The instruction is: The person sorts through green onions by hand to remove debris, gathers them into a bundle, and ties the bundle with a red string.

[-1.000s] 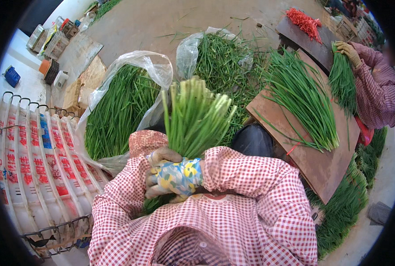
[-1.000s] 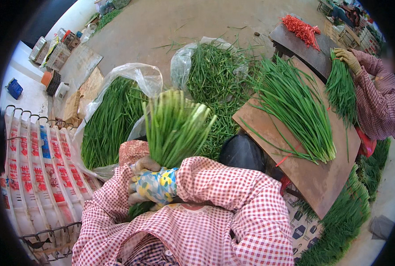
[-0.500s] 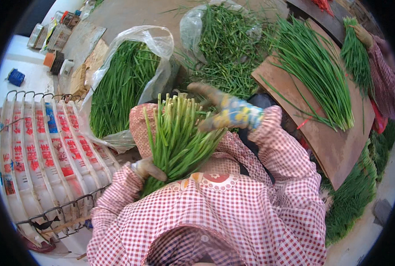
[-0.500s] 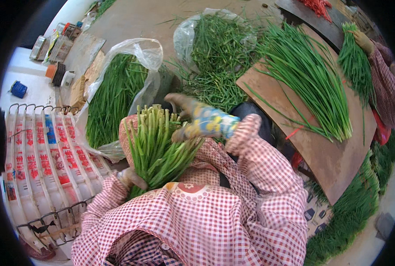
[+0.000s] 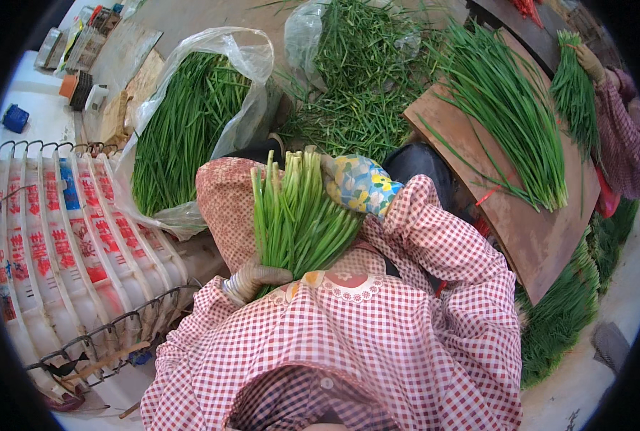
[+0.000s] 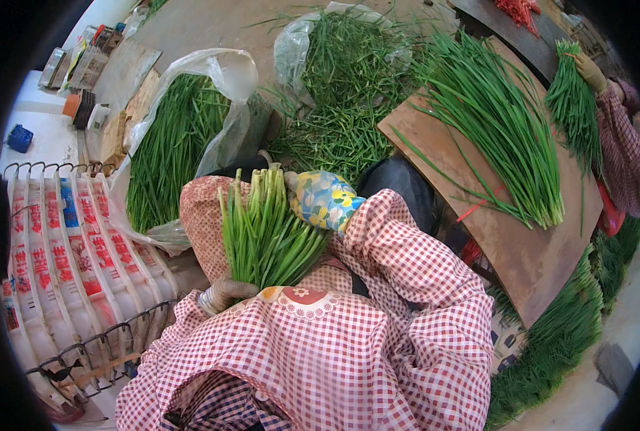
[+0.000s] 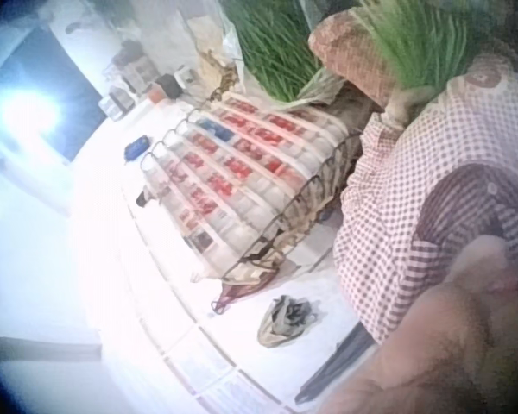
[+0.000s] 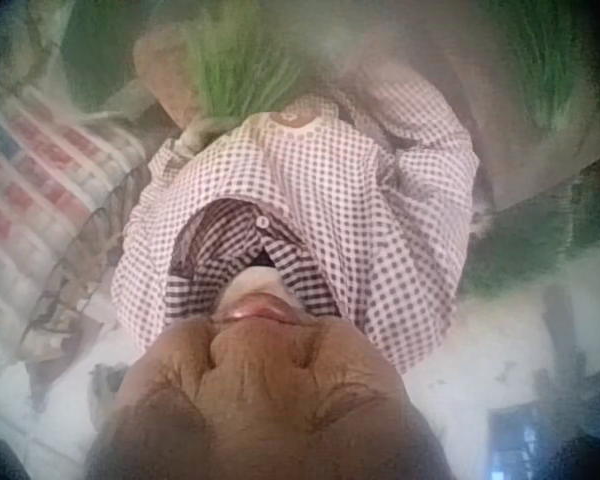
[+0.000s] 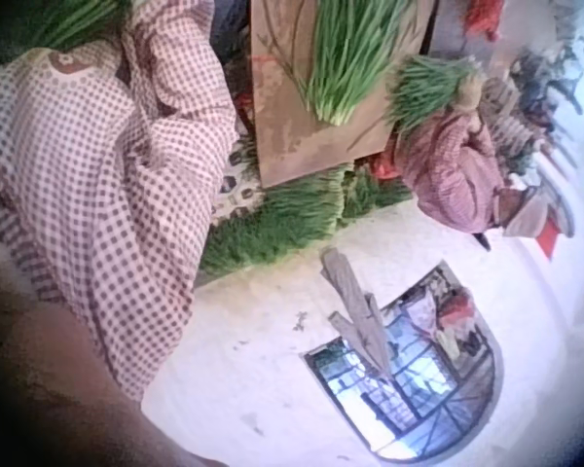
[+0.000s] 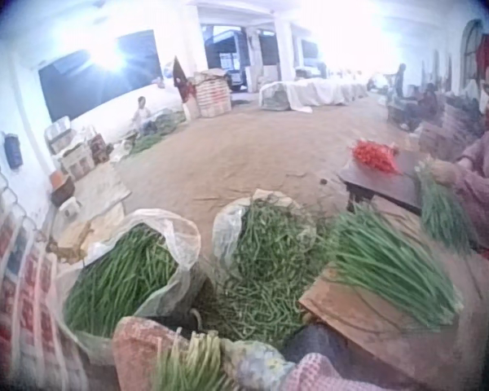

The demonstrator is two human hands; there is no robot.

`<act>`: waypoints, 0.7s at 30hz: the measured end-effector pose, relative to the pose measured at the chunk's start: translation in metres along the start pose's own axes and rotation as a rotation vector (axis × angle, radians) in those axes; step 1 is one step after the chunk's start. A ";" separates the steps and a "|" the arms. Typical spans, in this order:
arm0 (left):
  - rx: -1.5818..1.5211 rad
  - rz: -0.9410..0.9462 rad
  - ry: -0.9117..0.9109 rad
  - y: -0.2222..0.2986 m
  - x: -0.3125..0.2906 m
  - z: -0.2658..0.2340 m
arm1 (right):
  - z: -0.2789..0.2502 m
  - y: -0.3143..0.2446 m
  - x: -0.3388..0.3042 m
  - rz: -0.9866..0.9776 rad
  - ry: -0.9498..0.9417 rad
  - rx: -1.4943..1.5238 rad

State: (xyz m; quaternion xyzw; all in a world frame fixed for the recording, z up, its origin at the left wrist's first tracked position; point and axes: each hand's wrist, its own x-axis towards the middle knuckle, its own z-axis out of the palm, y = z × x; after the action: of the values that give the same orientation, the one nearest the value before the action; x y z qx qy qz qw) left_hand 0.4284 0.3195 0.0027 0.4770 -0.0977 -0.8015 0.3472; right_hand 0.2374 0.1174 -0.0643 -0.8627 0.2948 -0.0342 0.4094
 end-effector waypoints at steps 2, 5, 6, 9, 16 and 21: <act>0.018 -0.026 0.010 0.006 0.001 0.004 | 0.000 0.012 0.004 -0.035 0.069 -0.041; 0.033 -0.042 0.010 0.007 0.003 0.006 | -0.019 0.042 0.027 -0.018 0.312 -0.249; 0.083 0.047 0.031 0.004 0.004 0.004 | -0.044 0.046 0.030 0.066 0.382 -0.202; 0.055 0.027 0.051 0.003 0.002 -0.001 | -0.088 0.049 0.030 0.211 0.601 0.357; 0.253 0.129 0.019 0.005 0.018 -0.006 | -0.077 -0.049 0.003 -0.056 -0.125 -0.049; 0.220 0.128 0.017 0.000 0.025 -0.010 | -0.072 -0.034 0.013 -0.362 -0.047 -0.259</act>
State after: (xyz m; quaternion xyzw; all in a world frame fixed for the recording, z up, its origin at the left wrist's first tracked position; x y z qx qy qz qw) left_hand 0.4292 0.3051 -0.0202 0.5117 -0.2126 -0.7580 0.3440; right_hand 0.2428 0.0778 0.0054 -0.9475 0.1274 -0.0487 0.2892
